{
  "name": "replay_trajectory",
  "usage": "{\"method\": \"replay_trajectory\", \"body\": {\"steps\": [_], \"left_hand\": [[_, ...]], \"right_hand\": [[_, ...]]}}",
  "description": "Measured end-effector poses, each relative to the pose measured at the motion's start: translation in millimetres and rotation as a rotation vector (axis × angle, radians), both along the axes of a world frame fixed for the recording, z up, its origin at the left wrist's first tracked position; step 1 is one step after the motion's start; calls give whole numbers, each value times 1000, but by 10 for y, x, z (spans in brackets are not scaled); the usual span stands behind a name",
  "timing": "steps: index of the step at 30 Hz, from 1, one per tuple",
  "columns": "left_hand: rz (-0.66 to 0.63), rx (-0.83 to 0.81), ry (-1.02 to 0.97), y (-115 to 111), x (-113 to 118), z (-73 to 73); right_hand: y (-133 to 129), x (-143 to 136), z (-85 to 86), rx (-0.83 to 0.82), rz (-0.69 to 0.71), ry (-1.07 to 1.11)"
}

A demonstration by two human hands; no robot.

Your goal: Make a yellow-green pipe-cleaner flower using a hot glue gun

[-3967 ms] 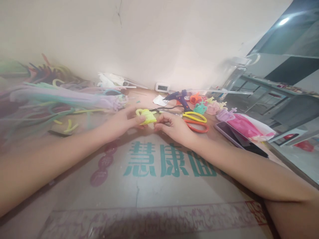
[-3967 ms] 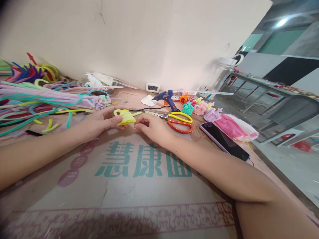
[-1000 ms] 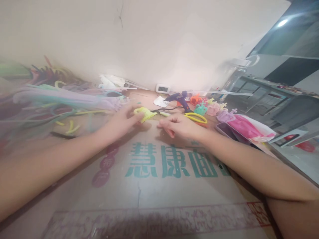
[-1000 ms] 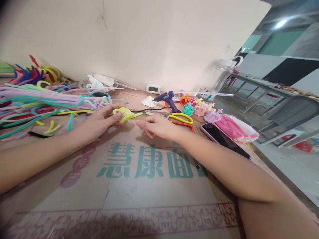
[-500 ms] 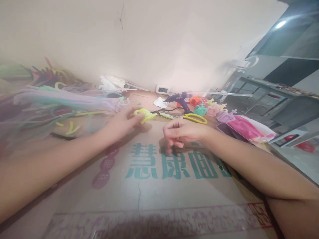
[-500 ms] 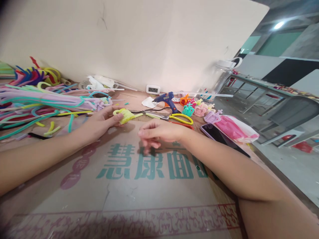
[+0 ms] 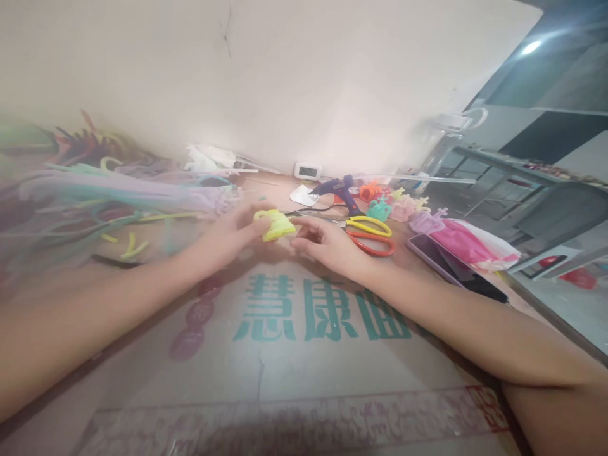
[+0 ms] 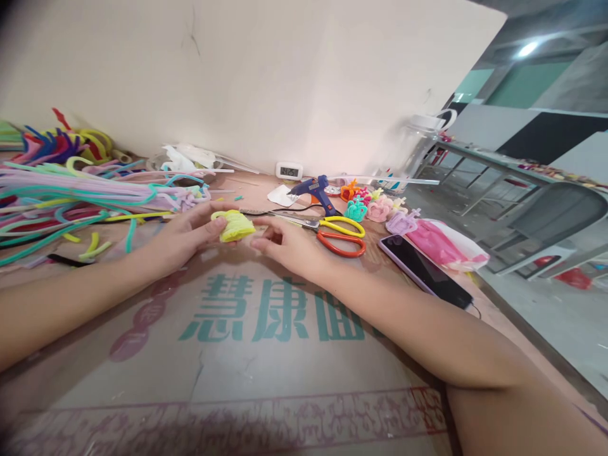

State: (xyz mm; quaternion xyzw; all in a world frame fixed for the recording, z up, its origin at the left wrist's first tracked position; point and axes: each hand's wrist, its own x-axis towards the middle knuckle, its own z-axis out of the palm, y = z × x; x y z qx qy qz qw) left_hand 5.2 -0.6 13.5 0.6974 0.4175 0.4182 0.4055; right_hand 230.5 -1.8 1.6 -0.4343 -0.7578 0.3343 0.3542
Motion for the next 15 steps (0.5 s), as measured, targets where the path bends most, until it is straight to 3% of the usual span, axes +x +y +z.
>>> {"method": "replay_trajectory", "body": {"steps": [3,15], "left_hand": [[-81,27,29,26,-10,-35],[-91,115,112,69,-60,-141]], "right_hand": [[-50,-32,34,39,34,-115],[-42,-37,34,52,84,-157]]}}
